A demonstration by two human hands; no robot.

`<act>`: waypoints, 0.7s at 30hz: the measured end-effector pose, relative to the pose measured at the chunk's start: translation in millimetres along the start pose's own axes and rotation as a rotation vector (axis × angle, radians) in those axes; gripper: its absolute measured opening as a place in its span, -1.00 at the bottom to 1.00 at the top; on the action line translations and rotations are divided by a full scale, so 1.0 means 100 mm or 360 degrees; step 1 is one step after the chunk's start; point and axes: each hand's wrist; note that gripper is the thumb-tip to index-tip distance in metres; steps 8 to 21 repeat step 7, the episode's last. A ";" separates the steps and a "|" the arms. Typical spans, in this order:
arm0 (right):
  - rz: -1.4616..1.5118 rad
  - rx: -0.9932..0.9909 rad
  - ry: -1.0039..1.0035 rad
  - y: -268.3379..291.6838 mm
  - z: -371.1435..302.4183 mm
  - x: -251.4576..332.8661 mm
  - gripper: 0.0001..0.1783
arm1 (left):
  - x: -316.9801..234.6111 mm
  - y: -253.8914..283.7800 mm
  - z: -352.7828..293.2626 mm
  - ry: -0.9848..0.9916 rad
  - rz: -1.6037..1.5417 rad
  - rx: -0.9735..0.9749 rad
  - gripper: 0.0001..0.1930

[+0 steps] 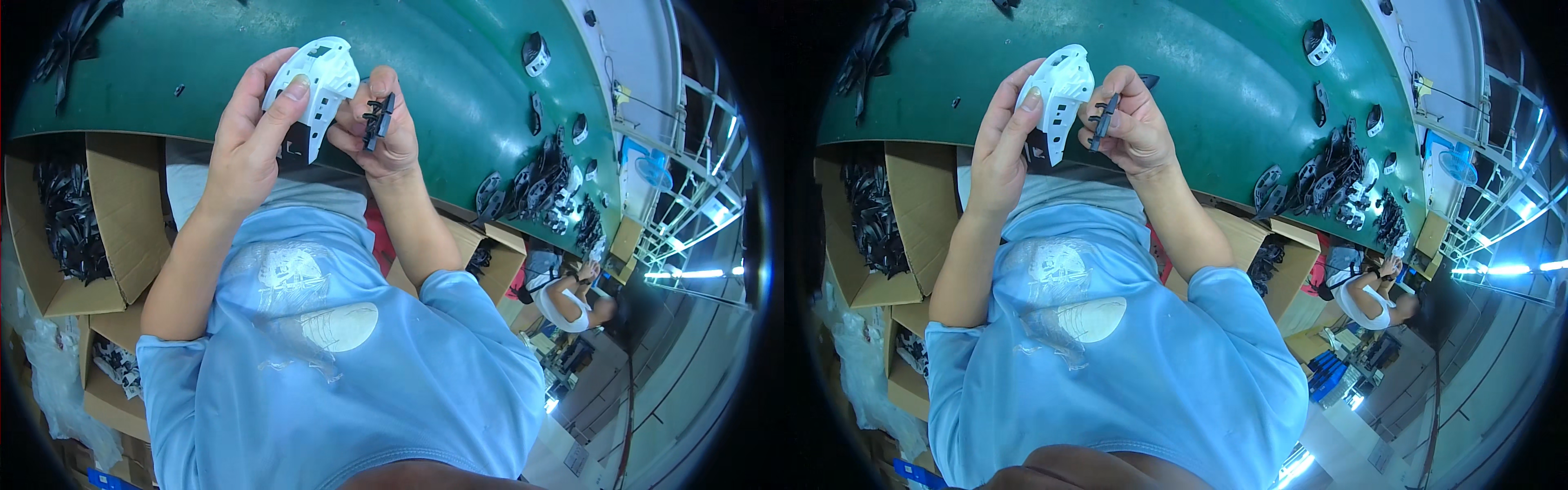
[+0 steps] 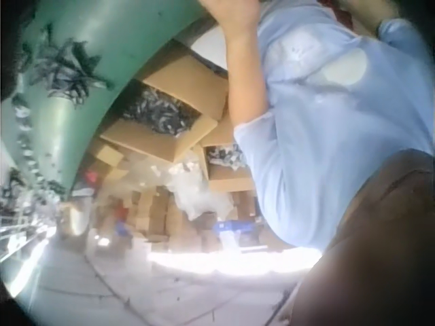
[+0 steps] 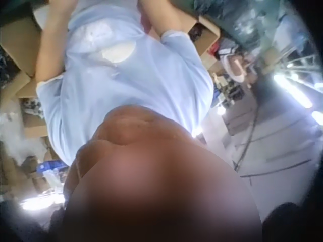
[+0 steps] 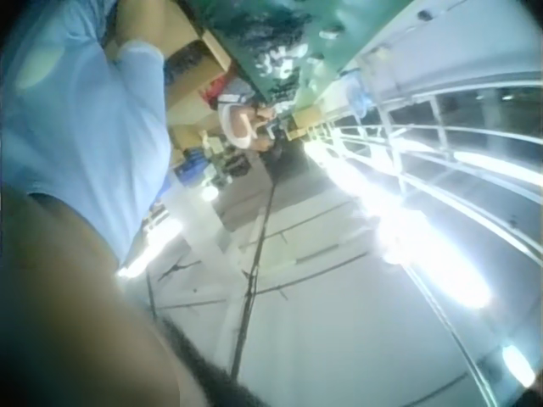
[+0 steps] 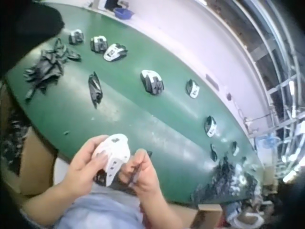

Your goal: Manually assemble plastic components onto a white electronic device shell at a factory assembly line.

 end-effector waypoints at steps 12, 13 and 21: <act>-0.0758 -0.0091 0.0021 0.10 -0.08 0.17 -0.61 | 0.01 0.04 -0.02 -0.0055 0.0016 0.0030 -0.50; -0.0758 -0.0091 0.0021 0.10 -0.08 0.17 -0.61 | 0.01 0.04 -0.02 -0.0055 0.0016 0.0030 -0.50; -0.0758 -0.0091 0.0021 0.10 -0.08 0.17 -0.61 | 0.01 0.04 -0.02 -0.0055 0.0016 0.0030 -0.50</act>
Point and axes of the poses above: each hand's wrist, its own z-axis towards the middle knuckle, its own y-axis out of the back of the hand, x = y × z, and after that the axes turned 10 degrees about z, right-handed
